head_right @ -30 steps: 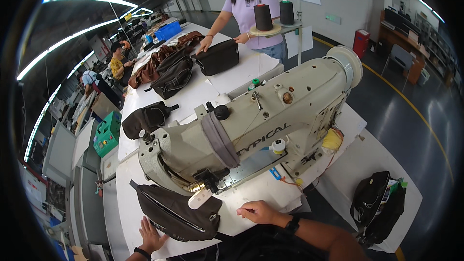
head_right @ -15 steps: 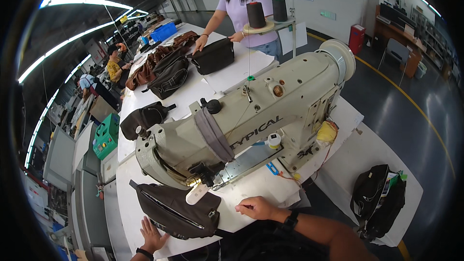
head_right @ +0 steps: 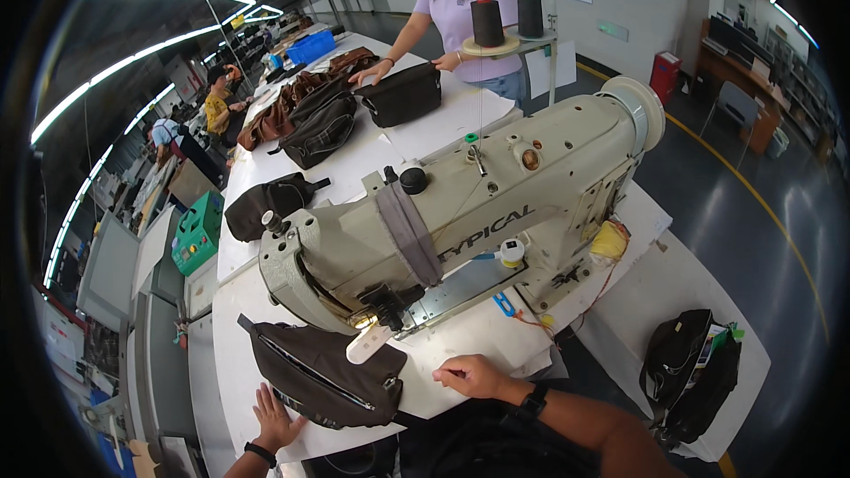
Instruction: Sewing and inspecting a leather bag using a sewing machine in a workshop.
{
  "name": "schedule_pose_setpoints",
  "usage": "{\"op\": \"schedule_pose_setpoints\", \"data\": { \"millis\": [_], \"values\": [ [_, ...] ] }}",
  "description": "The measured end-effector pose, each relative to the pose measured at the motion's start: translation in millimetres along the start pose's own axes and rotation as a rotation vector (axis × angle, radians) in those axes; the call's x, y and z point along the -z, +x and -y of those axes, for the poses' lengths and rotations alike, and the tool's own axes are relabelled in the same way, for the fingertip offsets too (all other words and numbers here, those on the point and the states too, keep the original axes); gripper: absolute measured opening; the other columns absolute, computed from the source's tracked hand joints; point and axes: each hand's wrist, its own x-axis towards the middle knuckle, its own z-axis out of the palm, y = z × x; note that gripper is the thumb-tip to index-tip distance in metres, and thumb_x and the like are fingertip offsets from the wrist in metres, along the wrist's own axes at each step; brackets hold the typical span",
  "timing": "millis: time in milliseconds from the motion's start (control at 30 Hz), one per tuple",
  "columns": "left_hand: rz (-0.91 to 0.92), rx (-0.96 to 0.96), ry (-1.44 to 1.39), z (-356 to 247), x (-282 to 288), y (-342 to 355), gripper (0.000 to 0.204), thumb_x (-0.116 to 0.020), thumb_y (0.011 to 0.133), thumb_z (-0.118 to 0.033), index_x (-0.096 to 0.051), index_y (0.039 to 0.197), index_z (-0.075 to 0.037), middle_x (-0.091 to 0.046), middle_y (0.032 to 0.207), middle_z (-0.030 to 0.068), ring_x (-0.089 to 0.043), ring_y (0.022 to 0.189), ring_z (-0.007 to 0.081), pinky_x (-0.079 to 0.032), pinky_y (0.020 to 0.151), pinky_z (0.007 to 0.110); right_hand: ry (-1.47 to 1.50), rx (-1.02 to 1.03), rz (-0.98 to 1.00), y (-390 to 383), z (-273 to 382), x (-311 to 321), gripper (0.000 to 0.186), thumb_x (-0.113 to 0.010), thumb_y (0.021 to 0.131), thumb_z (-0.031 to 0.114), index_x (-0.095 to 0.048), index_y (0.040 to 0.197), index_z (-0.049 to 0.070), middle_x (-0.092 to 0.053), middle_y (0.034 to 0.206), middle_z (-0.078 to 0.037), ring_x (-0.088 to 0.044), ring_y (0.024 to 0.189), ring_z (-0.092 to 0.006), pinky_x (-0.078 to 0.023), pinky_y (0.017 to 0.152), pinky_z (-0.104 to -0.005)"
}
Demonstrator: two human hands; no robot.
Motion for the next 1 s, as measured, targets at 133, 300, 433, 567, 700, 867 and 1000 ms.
{"op": "schedule_pose_setpoints", "data": {
  "millis": [133, 300, 433, 567, 700, 867, 1000],
  "values": [
    [0.011, 0.002, 0.002, -1.4, 0.5, 1.5, 0.132, -0.060, 0.079, -0.082, 0.001, 0.163, -0.001, 0.003, 0.167, 0.0326, 0.004, 0.155, 0.0533, -0.009, 0.112, 0.078, 0.021, -0.010, -0.006, -0.3, -0.5, -0.1, 0.020, -0.067, 0.101, 0.019, -0.075, 0.096, 0.001, -0.073, 0.082, -0.006, -0.066, 0.072, -0.0088, -0.052, 0.066, -0.0258],
    [0.016, 0.007, -0.002, -1.1, 0.8, 1.0, 0.132, -0.059, 0.079, -0.084, 0.001, 0.163, -0.002, 0.004, 0.168, 0.0324, 0.005, 0.155, 0.0530, -0.007, 0.112, 0.078, -0.047, -0.062, 0.077, 0.0, 0.8, 6.4, 0.017, -0.064, 0.101, 0.012, -0.073, 0.104, -0.002, -0.076, 0.095, -0.009, -0.072, 0.082, -0.0127, -0.056, 0.075, -0.0271],
    [0.005, -0.001, -0.005, -0.7, 0.1, -0.1, 0.131, -0.057, 0.079, -0.084, 0.001, 0.163, -0.002, 0.004, 0.168, 0.0324, 0.005, 0.155, 0.0529, -0.008, 0.112, 0.078, -0.060, -0.062, 0.076, 0.4, 2.1, 6.5, 0.017, -0.065, 0.101, 0.013, -0.074, 0.102, -0.002, -0.076, 0.093, -0.009, -0.071, 0.080, -0.0122, -0.055, 0.074, -0.0270],
    [0.041, 0.008, 0.016, -6.5, 5.7, -0.4, 0.130, -0.063, 0.080, -0.073, 0.004, 0.161, 0.004, 0.008, 0.168, 0.0305, 0.007, 0.154, 0.0531, -0.009, 0.114, 0.077, -0.037, 0.005, 0.010, -0.3, -2.3, 2.1, 0.022, -0.067, 0.101, 0.020, -0.074, 0.096, 0.001, -0.073, 0.082, -0.007, -0.066, 0.071, -0.0087, -0.052, 0.066, -0.0260],
    [0.024, 0.003, 0.028, -3.7, 3.6, -0.4, 0.130, -0.063, 0.081, -0.074, 0.003, 0.161, 0.004, 0.007, 0.168, 0.0310, 0.006, 0.154, 0.0535, -0.011, 0.113, 0.078, -0.029, 0.003, 0.010, 1.0, -4.6, 1.6, 0.022, -0.067, 0.101, 0.020, -0.074, 0.095, 0.000, -0.073, 0.080, -0.006, -0.066, 0.072, -0.0088, -0.052, 0.066, -0.0259],
    [0.016, -0.005, 0.037, -6.7, 6.5, 0.0, 0.128, -0.063, 0.082, -0.073, 0.002, 0.161, 0.004, 0.005, 0.168, 0.0322, 0.004, 0.154, 0.0541, -0.012, 0.112, 0.078, -0.003, -0.029, -0.004, 1.1, -1.3, 0.7, 0.021, -0.067, 0.100, 0.020, -0.075, 0.095, 0.000, -0.072, 0.079, -0.006, -0.065, 0.071, -0.0084, -0.051, 0.065, -0.0256],
    [0.014, -0.003, 0.022, -13.4, 12.4, -2.4, 0.128, -0.063, 0.082, -0.073, 0.002, 0.161, 0.004, 0.004, 0.168, 0.0321, 0.003, 0.154, 0.0538, -0.012, 0.112, 0.078, -0.014, -0.007, -0.006, 1.2, -5.1, 0.8, 0.022, -0.068, 0.100, 0.020, -0.075, 0.094, 0.000, -0.072, 0.079, -0.005, -0.062, 0.069, -0.0080, -0.050, 0.064, -0.0256]
  ]
}}
